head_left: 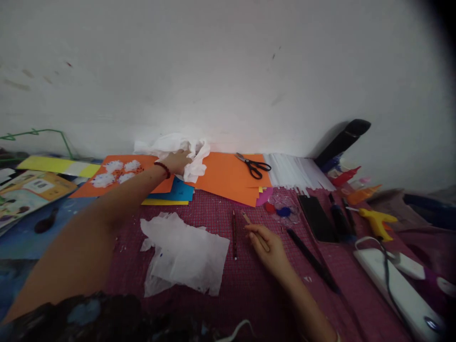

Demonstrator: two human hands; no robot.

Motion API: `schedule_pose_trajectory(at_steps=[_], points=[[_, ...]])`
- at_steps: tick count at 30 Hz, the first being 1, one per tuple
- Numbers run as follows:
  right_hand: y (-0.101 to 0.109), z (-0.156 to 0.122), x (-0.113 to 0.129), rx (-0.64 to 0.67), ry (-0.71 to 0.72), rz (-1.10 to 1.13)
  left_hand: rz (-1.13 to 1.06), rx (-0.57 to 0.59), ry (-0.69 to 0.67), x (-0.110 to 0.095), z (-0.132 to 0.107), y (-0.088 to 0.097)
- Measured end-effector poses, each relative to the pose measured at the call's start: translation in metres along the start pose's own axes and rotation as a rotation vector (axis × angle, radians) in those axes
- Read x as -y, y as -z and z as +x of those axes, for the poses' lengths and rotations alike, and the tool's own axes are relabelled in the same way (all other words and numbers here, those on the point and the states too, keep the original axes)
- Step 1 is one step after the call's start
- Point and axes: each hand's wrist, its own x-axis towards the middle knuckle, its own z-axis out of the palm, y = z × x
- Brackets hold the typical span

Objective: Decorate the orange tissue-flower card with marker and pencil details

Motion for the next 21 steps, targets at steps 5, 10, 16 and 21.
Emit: schedule_pose_trajectory(at_steps=[5, 10, 16, 21], points=[[0.001, 0.0, -0.001, -0.007, 0.009, -0.011, 0.065, -0.005, 0.034, 0.003, 0.014, 0.004], [0.0, -0.001, -0.001, 0.005, 0.013, -0.012, 0.124, -0.279, 0.108, 0.018, -0.004, 0.06], [-0.003, -0.002, -0.001, 0.045, 0.007, -0.007, 0.13, -0.572, 0.245, 0.052, -0.019, 0.106], [-0.002, -0.002, -0.002, 0.039, -0.019, -0.007, 0.11, -0.435, 0.247, 0.061, -0.002, 0.071]])
